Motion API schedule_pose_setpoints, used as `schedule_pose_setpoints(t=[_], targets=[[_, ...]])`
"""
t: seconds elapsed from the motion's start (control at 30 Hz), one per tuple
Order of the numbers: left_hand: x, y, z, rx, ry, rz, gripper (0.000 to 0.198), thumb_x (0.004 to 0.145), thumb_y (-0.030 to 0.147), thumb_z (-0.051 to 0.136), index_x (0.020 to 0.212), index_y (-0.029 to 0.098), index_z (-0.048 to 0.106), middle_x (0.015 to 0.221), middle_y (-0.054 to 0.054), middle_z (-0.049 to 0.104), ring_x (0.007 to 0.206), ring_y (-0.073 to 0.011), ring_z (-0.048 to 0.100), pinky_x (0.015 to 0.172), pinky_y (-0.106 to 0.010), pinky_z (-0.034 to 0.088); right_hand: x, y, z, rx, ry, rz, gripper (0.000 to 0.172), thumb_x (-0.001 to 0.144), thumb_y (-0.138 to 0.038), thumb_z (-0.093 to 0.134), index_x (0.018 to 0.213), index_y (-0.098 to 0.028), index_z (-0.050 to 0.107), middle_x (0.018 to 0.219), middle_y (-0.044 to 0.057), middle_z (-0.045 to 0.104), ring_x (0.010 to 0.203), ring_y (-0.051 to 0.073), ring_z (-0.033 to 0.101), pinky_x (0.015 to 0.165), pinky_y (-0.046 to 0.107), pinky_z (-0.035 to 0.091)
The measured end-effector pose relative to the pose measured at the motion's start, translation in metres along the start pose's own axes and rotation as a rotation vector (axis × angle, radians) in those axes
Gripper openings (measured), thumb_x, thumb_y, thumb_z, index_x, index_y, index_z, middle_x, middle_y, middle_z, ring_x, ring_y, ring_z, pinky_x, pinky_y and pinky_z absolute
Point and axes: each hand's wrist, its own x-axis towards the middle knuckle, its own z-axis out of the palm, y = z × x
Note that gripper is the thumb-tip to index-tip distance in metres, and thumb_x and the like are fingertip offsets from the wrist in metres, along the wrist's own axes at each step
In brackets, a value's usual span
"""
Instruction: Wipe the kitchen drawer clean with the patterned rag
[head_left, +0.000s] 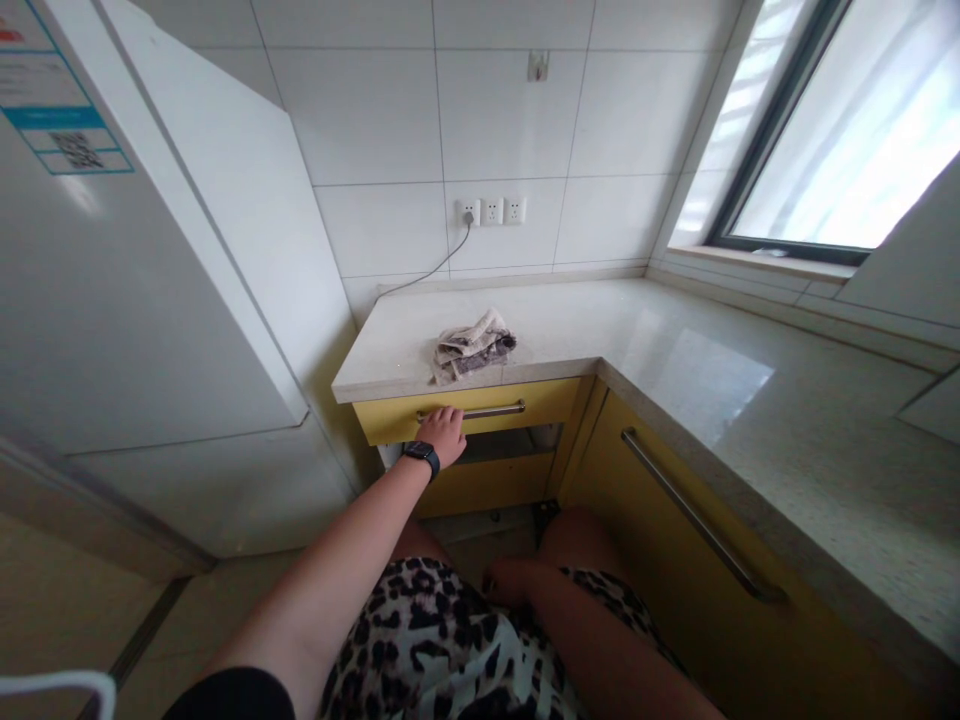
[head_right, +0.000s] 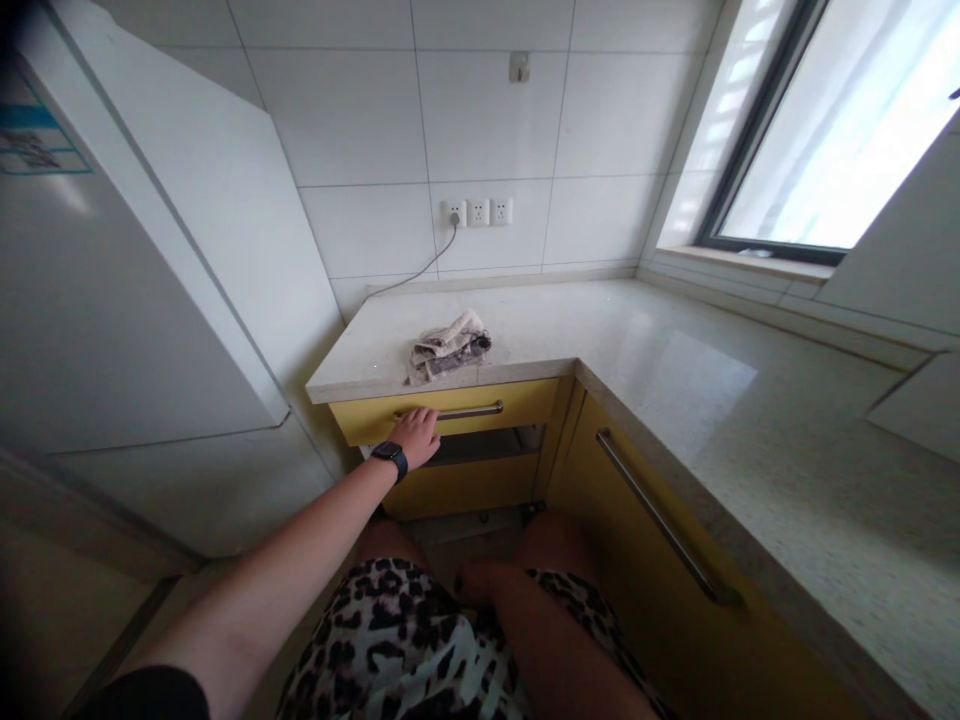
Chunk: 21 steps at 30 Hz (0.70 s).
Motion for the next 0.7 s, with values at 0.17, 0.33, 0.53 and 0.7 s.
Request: schedule_pose_setpoints(t=[0.17, 0.33, 0.53, 0.7], targets=[[0.004, -0.006, 0.011, 0.096, -0.036, -0.026, 0.042, 0.083, 0.025, 0.060, 0.123, 0.017, 0.053, 0.123, -0.015, 0.059, 0.118, -0.0301, 0.048, 0.104, -0.044, 0.034, -0.001, 0.000, -0.005, 0.027, -0.150, -0.225, 0.031, 0.061, -0.019, 0.068, 0.087, -0.030, 0.080, 0.095, 0.003, 0.077, 0.096, 0.028, 0.071, 0.083, 0.034, 0.051], [0.001, 0.000, 0.013, 0.156, -0.040, -0.046, 0.041, 0.080, 0.028, 0.062, 0.119, 0.016, 0.054, 0.120, -0.016, 0.057, 0.116, -0.0324, 0.047, 0.099, -0.047, 0.033, -0.001, 0.002, -0.025, 0.141, -0.081, -0.305, 0.041, 0.071, -0.020, 0.059, 0.108, -0.023, 0.076, 0.112, 0.008, 0.074, 0.106, 0.027, 0.068, 0.094, 0.037, 0.050], [-0.033, 0.018, 0.010, 0.184, 0.000, -0.022, 0.038, 0.083, 0.022, 0.059, 0.121, 0.017, 0.054, 0.116, -0.015, 0.056, 0.110, -0.0312, 0.047, 0.096, -0.047, 0.032, -0.020, -0.014, -0.097, 0.366, 0.131, -0.388, 0.038, 0.089, -0.034, 0.050, 0.119, -0.018, 0.066, 0.110, 0.009, 0.072, 0.098, 0.023, 0.067, 0.088, 0.035, 0.051], [-0.063, 0.036, 0.006, 0.185, 0.018, -0.023, 0.038, 0.083, 0.024, 0.060, 0.120, 0.017, 0.055, 0.111, -0.014, 0.056, 0.104, -0.0300, 0.047, 0.092, -0.046, 0.033, -0.061, -0.047, -0.189, 0.808, 0.230, -0.564, 0.034, 0.089, -0.048, 0.058, 0.107, -0.020, 0.064, 0.104, 0.007, 0.070, 0.085, 0.019, 0.066, 0.078, 0.034, 0.052]])
